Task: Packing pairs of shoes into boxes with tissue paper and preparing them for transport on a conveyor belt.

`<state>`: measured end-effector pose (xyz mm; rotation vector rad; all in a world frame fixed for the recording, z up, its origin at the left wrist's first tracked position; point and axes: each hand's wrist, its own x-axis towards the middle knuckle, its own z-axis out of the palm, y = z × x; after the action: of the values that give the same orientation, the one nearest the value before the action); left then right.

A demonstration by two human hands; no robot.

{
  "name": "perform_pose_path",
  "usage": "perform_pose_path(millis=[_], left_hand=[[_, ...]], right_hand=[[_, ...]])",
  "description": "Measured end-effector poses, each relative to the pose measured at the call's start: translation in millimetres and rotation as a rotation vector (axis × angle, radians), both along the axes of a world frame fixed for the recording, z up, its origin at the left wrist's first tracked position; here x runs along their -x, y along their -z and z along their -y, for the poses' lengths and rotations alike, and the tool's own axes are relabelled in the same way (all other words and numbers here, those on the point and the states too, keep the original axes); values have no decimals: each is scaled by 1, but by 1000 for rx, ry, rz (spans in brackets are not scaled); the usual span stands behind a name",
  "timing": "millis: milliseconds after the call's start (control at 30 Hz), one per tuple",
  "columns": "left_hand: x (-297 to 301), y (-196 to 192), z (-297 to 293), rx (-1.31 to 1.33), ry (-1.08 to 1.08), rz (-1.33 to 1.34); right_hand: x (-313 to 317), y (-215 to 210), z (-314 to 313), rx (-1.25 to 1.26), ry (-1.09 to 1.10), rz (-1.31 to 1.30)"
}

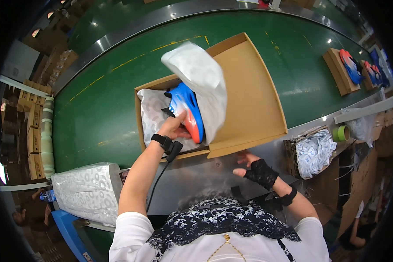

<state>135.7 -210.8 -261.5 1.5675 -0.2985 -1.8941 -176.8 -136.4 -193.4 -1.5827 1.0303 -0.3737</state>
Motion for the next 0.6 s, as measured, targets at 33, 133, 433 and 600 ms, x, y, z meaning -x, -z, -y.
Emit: perform_pose_path(millis=[33, 133, 433, 600], left_hand=[[7, 3, 1, -3, 6, -7], [18, 6, -9, 91, 76, -67], [66, -105, -33, 513, -520, -380], [114, -105, -34, 1016, -473, 159]], right_hand=[[-1, 16, -1, -201, 242, 208], [-29, 22, 21, -235, 437, 303], [-75, 19, 16, 589, 327, 29], [-87, 24, 17, 689, 261, -5]])
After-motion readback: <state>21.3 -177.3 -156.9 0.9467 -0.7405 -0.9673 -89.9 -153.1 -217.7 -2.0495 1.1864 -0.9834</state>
